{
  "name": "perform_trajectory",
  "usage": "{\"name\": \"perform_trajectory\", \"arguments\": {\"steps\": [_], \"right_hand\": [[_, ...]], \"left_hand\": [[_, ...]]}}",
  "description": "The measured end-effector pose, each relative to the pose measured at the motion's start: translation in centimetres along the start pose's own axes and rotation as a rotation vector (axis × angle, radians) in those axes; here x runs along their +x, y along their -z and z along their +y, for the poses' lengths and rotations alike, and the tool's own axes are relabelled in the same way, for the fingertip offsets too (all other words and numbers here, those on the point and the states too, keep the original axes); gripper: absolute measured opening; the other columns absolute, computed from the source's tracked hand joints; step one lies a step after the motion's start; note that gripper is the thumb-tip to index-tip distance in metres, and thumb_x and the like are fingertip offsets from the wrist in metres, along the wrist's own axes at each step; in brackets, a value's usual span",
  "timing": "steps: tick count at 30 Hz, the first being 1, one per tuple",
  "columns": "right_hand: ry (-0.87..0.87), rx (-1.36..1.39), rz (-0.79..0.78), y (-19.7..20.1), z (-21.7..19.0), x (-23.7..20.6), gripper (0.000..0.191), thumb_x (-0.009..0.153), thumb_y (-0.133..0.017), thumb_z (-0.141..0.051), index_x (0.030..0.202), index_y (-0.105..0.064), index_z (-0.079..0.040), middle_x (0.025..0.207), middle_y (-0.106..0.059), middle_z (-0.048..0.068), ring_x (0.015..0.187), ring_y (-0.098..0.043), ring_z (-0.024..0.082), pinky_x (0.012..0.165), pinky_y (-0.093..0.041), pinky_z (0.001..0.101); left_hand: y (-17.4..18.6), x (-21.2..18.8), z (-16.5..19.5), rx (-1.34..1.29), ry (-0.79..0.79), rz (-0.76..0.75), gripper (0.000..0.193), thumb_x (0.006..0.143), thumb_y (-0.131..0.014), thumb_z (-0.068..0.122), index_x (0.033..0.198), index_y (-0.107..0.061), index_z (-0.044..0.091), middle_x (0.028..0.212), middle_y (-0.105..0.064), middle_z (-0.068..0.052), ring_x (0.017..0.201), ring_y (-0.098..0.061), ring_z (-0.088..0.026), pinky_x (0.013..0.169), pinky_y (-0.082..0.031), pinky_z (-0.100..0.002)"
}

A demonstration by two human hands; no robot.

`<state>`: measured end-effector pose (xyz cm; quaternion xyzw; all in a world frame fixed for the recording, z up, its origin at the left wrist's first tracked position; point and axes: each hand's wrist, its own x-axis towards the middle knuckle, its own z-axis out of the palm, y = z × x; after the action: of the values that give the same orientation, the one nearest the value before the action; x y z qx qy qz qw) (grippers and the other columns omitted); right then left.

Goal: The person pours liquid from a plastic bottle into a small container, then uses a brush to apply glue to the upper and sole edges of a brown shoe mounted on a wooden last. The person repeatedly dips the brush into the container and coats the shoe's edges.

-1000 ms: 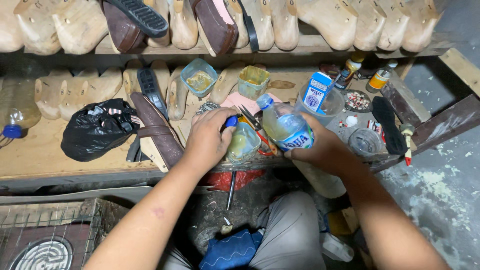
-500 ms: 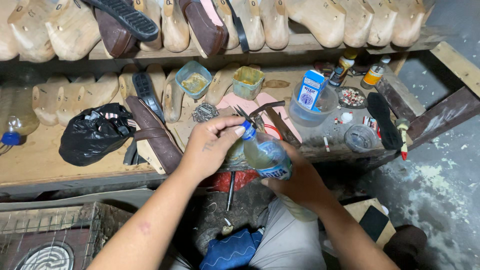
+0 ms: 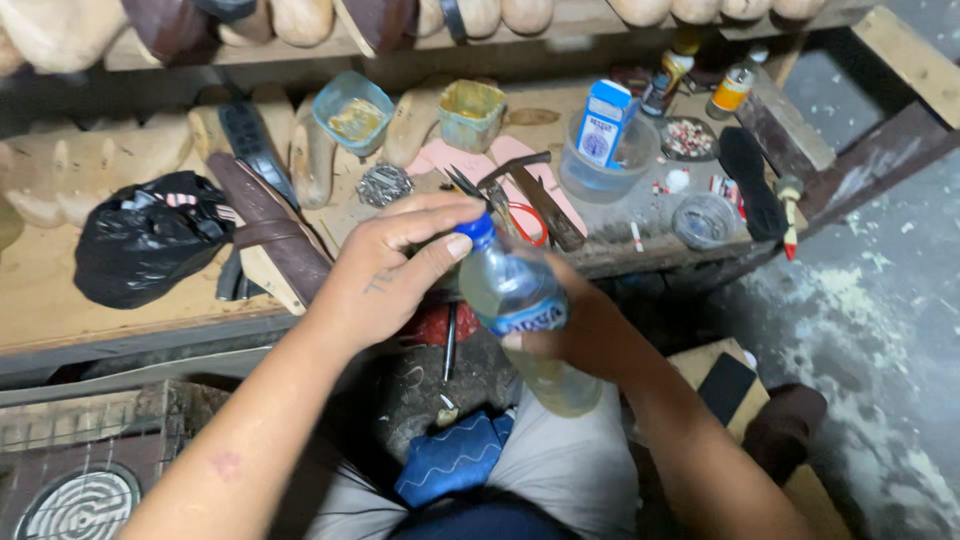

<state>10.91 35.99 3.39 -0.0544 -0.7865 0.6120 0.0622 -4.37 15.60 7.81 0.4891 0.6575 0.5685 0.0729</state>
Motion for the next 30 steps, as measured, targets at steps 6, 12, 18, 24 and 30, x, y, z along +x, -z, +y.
{"name": "perform_trajectory", "arguments": {"steps": [6, 12, 18, 24, 30], "right_hand": [[0.096, -0.222, 0.429, 9.8, 3.4, -4.9, 0.096, 0.076, -0.09, -0.016, 0.154, -0.036, -0.007, 0.13, -0.062, 0.011, 0.118, -0.062, 0.024, 0.098, -0.054, 0.0401], [0.014, -0.446, 0.734, 15.5, 9.8, -17.8, 0.091, 0.078, -0.089, -0.02, 0.152, -0.039, -0.006, 0.138, -0.061, 0.011, 0.127, -0.062, 0.024, 0.108, -0.051, 0.0419], [-0.487, -0.637, 0.795, 10.1, 20.8, -28.8, 0.086, 0.061, -0.09, -0.032, 0.134, -0.054, -0.007, 0.12, -0.063, 0.018, 0.109, -0.066, 0.033, 0.09, -0.053, 0.0449], [-0.576, -0.451, 0.956, 6.0, 31.4, -37.0, 0.081, 0.062, -0.081, -0.021, 0.137, -0.055, -0.004, 0.122, -0.068, 0.02, 0.114, -0.067, 0.037, 0.097, -0.053, 0.0439], [-0.753, -0.604, 1.077, 6.6, 38.6, -38.9, 0.088, 0.06, -0.086, -0.019, 0.138, -0.046, -0.004, 0.13, -0.058, 0.024, 0.123, -0.057, 0.039, 0.105, -0.046, 0.0427]], "left_hand": [[-1.6, -2.0, -0.8, 0.167, -0.019, 0.044, 0.064, 0.101, -0.061, 0.018, 0.157, -0.037, 0.001, 0.165, -0.036, -0.02, 0.156, -0.03, -0.033, 0.125, -0.023, -0.042], [-4.3, -6.2, -3.7, -0.279, 0.218, 0.243, 0.057, 0.109, -0.058, 0.033, 0.154, -0.044, 0.003, 0.159, -0.047, -0.012, 0.145, -0.048, -0.024, 0.118, -0.045, -0.047], [-7.1, -9.9, -7.5, -0.24, 0.361, 0.27, 0.05, 0.113, -0.049, 0.036, 0.153, -0.042, 0.007, 0.154, -0.048, -0.009, 0.141, -0.05, -0.021, 0.117, -0.044, -0.041], [-9.4, -11.6, -9.3, -0.113, 0.448, 0.276, 0.046, 0.113, -0.048, 0.031, 0.151, -0.044, 0.005, 0.148, -0.049, -0.01, 0.135, -0.05, -0.02, 0.11, -0.044, -0.036], [-16.1, -12.5, -8.9, -0.34, 0.49, 0.163, 0.021, 0.121, -0.054, 0.01, 0.134, -0.049, -0.006, 0.133, -0.063, -0.019, 0.119, -0.063, -0.019, 0.111, -0.052, -0.037]]}}
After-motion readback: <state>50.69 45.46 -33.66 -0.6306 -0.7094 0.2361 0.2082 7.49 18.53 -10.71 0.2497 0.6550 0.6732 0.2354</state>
